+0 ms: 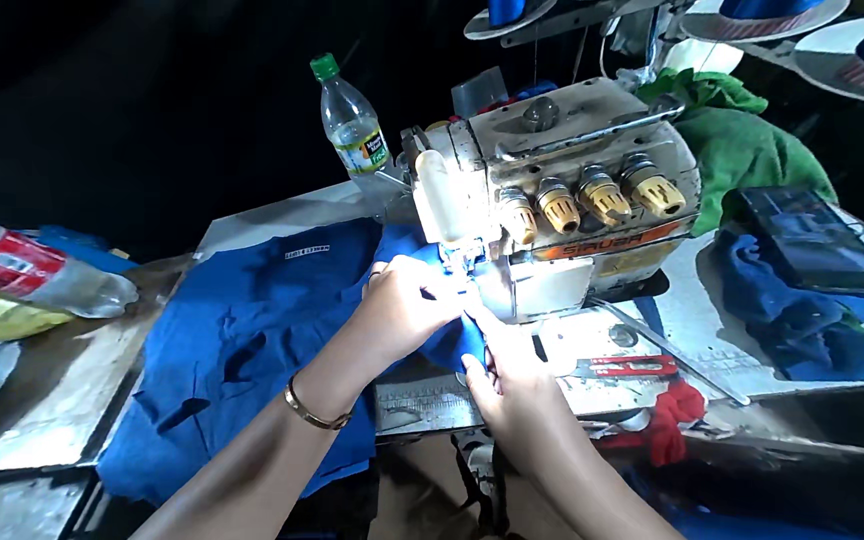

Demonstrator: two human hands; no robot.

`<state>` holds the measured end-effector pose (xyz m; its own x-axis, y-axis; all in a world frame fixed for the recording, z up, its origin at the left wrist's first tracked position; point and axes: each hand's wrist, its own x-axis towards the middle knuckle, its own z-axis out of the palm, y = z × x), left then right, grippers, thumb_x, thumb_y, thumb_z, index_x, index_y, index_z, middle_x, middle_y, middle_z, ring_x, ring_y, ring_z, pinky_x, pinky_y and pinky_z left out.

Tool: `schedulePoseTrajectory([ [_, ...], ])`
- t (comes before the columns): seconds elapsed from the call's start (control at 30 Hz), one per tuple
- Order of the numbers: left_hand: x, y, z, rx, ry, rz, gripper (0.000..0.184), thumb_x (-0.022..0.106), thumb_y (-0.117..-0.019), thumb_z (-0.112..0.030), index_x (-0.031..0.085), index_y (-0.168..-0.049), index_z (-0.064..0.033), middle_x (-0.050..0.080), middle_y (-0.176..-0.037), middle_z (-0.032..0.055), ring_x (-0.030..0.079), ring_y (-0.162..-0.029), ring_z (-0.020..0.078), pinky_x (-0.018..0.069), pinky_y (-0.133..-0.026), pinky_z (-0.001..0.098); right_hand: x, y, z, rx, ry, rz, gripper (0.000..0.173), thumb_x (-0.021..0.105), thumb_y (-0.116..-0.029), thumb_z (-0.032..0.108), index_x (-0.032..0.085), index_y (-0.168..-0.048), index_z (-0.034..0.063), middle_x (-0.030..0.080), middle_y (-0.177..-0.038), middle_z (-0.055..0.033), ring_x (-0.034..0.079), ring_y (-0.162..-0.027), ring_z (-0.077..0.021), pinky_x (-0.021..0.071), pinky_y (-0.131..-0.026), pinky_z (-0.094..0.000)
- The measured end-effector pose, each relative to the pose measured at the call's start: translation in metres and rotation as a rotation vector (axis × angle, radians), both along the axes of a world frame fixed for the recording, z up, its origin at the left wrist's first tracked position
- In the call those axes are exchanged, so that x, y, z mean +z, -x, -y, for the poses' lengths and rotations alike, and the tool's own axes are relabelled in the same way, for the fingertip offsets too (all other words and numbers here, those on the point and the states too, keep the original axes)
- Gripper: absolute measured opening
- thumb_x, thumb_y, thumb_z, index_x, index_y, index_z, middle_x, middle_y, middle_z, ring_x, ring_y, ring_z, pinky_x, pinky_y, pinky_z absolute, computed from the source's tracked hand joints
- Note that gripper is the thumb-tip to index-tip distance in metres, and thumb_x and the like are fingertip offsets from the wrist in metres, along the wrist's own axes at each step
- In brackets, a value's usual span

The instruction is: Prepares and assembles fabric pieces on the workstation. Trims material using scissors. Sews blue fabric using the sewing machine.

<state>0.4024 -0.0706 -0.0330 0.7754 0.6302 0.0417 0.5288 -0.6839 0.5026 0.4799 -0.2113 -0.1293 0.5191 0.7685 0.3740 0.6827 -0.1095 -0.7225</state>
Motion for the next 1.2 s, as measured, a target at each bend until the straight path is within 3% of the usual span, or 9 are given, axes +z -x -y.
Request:
schedulePoseTrajectory([
  [0.1, 0.006, -0.002, -0.002, -0.053, 0.007, -0.016, 0.011, 0.076, -0.0917, -0.018, 0.075, -0.082, -0.0140, 0.067, -0.085, -0.0016, 0.061, -0.083, 0.0106, 0.0478, -0.074, 0.0337, 0.002, 0.001, 0.000, 0.014, 0.003, 0.043, 0.054, 0.060, -0.0959, 0.017, 0.051, -0.149, 0.0070, 0.063, -0.107, -0.0124, 0.066, -0.069, -0.0161, 0.0584, -0.062, -0.0319],
  [0.27, 0.014, -0.005, -0.001, -0.046, 0.103, -0.031, 0.012, 0.072, -0.0955, -0.018, 0.075, -0.086, -0.0117, 0.067, -0.085, -0.0017, 0.060, -0.083, 0.0084, 0.0457, -0.079, 0.0339, 0.002, -0.001, 0.001, 0.015, -0.003, 0.081, 0.049, 0.059, -0.0966, 0.017, 0.056, -0.143, 0.0037, 0.064, -0.107, -0.0120, 0.066, -0.072, -0.0152, 0.0581, -0.064, -0.0293],
  [0.4, 0.011, -0.002, -0.005, -0.101, 0.089, 0.017, 0.015, 0.071, -0.0958, -0.018, 0.074, -0.083, -0.0104, 0.063, -0.069, -0.0010, 0.054, -0.057, 0.0062, 0.0429, -0.052, 0.0241, 0.002, 0.003, 0.001, 0.029, 0.009, 0.038, 0.051, 0.059, -0.0969, 0.017, 0.053, -0.145, 0.0022, 0.064, -0.113, -0.0165, 0.069, -0.075, -0.0206, 0.0602, -0.065, -0.0347],
  [0.57, 0.004, 0.000, -0.009, -0.090, 0.019, 0.000, 0.007, 0.073, -0.0938, -0.016, 0.076, -0.099, -0.0126, 0.069, -0.091, 0.0013, 0.064, -0.082, 0.0131, 0.0532, -0.072, 0.0342, 0.007, 0.000, 0.001, 0.043, -0.008, 0.044, 0.043, 0.061, -0.0944, 0.012, 0.062, -0.136, 0.0007, 0.068, -0.106, -0.0173, 0.071, -0.084, -0.0245, 0.0601, -0.070, -0.0332],
  [0.7, 0.000, 0.003, -0.009, -0.054, 0.004, 0.019, 0.009, 0.074, -0.0914, -0.010, 0.076, -0.100, -0.0109, 0.069, -0.094, 0.0011, 0.064, -0.086, 0.0124, 0.0534, -0.075, 0.0348, 0.009, -0.001, 0.002, 0.074, -0.010, 0.012, 0.044, 0.059, -0.0961, 0.011, 0.061, -0.139, 0.0036, 0.066, -0.106, -0.0164, 0.070, -0.084, -0.0231, 0.0590, -0.072, -0.0310],
  [0.87, 0.002, -0.005, -0.001, 0.047, 0.027, -0.019, 0.005, 0.073, -0.0939, -0.015, 0.076, -0.091, -0.0115, 0.068, -0.094, 0.0036, 0.061, -0.093, 0.0199, 0.0472, -0.083, 0.0468, 0.007, -0.001, 0.002, 0.064, 0.023, 0.044, 0.048, 0.059, -0.0967, 0.012, 0.056, -0.144, 0.0037, 0.065, -0.103, -0.0148, 0.069, -0.079, -0.0223, 0.0593, -0.068, -0.0323],
  [1.0, 0.008, -0.009, 0.003, 0.101, 0.025, -0.061, 0.014, 0.075, -0.0936, -0.021, 0.075, -0.086, -0.0098, 0.068, -0.088, 0.0053, 0.062, -0.084, 0.0197, 0.0489, -0.076, 0.0450, 0.003, 0.003, 0.004, 0.067, -0.033, -0.050, 0.047, 0.061, -0.0968, 0.015, 0.058, -0.142, 0.0039, 0.068, -0.108, -0.0156, 0.070, -0.075, -0.0208, 0.0598, -0.066, -0.0351],
  [1.1, 0.014, -0.014, -0.003, 0.089, 0.060, -0.096, 0.020, 0.074, -0.0948, -0.023, 0.073, -0.081, -0.0091, 0.067, -0.084, 0.0041, 0.062, -0.083, 0.0171, 0.0489, -0.075, 0.0428, -0.006, 0.005, 0.005, 0.002, -0.177, -0.080, 0.037, 0.066, -0.0924, 0.017, 0.062, -0.125, -0.0010, 0.067, -0.089, -0.0070, 0.064, -0.065, -0.0117, 0.0572, -0.060, -0.0272],
  [1.2, 0.019, -0.016, -0.002, 0.093, 0.141, -0.109, 0.020, 0.071, -0.0972, -0.022, 0.075, -0.084, -0.0081, 0.068, -0.083, 0.0032, 0.061, -0.079, 0.0130, 0.0486, -0.071, 0.0366, -0.007, 0.005, 0.009, 0.009, -0.165, -0.147, 0.053, 0.067, -0.0935, 0.018, 0.052, -0.142, 0.0028, 0.064, -0.084, -0.0006, 0.061, -0.065, -0.0079, 0.0559, -0.060, -0.0254],
])
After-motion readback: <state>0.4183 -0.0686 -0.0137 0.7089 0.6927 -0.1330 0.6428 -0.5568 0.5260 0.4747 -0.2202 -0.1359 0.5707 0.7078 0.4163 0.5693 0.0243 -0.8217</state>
